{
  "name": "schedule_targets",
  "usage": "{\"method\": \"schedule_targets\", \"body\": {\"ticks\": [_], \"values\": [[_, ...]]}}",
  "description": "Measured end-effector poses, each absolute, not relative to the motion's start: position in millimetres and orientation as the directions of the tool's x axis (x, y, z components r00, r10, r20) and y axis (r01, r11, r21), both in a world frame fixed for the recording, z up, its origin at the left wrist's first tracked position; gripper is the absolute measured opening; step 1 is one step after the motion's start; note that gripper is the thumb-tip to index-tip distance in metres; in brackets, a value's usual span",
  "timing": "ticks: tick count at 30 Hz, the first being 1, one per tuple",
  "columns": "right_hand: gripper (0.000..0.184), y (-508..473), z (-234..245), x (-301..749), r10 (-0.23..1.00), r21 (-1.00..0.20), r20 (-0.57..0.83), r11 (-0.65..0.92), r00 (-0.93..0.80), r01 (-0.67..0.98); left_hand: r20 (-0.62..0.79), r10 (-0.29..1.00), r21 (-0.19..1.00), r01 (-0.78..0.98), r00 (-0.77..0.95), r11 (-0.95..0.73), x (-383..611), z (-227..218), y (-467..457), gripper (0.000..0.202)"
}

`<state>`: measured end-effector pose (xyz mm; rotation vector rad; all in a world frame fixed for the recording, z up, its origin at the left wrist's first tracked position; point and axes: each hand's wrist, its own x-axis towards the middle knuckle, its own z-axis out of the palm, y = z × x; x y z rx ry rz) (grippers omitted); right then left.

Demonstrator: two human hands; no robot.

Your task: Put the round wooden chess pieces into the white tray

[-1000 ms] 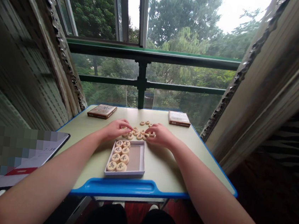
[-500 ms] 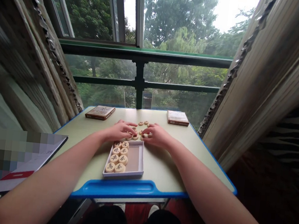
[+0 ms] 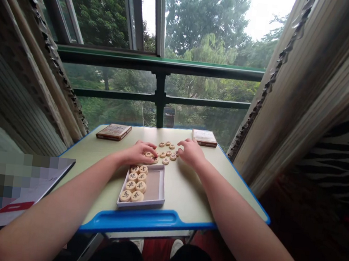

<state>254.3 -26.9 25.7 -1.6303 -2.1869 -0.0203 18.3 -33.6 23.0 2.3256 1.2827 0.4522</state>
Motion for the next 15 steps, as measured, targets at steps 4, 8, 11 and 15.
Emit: {"method": "schedule_targets", "body": {"ticks": [4,8,11,15], "values": [[0.037,-25.8,18.8,249.7,0.941,-0.28,0.248,0.298,-0.231,0.913,0.083,0.863,0.516,0.72,0.498,-0.464,19.1,23.5,-35.0,0.031],[0.043,-23.9,13.1,242.0,0.922,-0.297,0.276,0.349,-0.271,0.889,0.146,0.859,0.525,0.698,0.491,-0.488,14.3,22.5,-31.7,0.036],[0.048,-19.6,7.8,238.2,0.917,-0.29,0.262,0.37,-0.299,0.882,0.211,0.888,0.512,0.728,0.407,-0.456,8.2,16.1,-24.7,0.036],[0.047,-17.5,1.1,235.5,0.884,-0.27,0.234,0.459,-0.405,0.846,0.285,0.921,0.558,0.736,0.264,-0.383,2.7,1.9,-13.7,0.031]]}}
